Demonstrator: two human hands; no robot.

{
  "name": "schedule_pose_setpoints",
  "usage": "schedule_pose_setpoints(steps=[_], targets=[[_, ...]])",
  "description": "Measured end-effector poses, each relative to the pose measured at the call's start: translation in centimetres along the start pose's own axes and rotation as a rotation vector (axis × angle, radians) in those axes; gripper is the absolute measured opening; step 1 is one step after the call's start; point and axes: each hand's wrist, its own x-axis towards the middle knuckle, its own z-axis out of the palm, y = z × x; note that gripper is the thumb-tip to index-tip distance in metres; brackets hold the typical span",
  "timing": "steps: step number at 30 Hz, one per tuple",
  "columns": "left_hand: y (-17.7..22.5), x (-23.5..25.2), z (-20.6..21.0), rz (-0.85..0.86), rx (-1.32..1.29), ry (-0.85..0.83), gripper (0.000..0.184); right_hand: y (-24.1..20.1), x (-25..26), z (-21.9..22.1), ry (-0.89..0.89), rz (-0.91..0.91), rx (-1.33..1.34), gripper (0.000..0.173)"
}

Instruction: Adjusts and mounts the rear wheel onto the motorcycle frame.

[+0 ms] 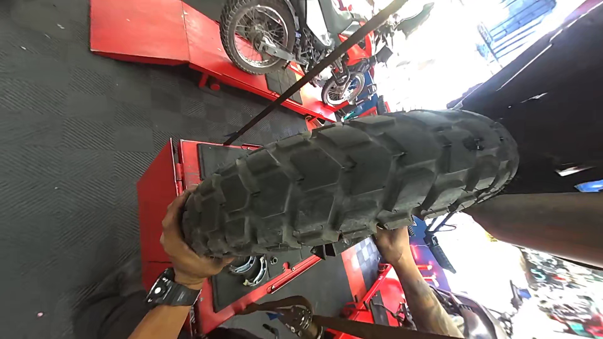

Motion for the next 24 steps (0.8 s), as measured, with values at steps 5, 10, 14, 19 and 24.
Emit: schedule_pose_setpoints(steps=[5,10,14,19,24], targets=[[1.4,0.9,0.1,0.013,0.009,0.005,0.119,0.2,-0.2,0.1,0.019,0.218,0.096,0.017],[2.4,2.2,0.0,0.04,0.033,-0.005,0.116,0.2,0.2,-0.1,0.019,0.254,0.18,0.015],[3.3,3.2,-0.2,0.069,0.02,-0.022,0.118,0.0,0.1,0.8,0.073,0.308,0.294,0.019],[4.4,4.4,-0.3,0.077,-0.015,-0.068,0.118,1.2,0.1,2.1,0.105,0.311,0.373,0.023],[5.4,4.8,-1.2,0.005,0.032,-0.162,0.129,2.1,0.1,2.2,0.063,0.273,0.457,0.026]])
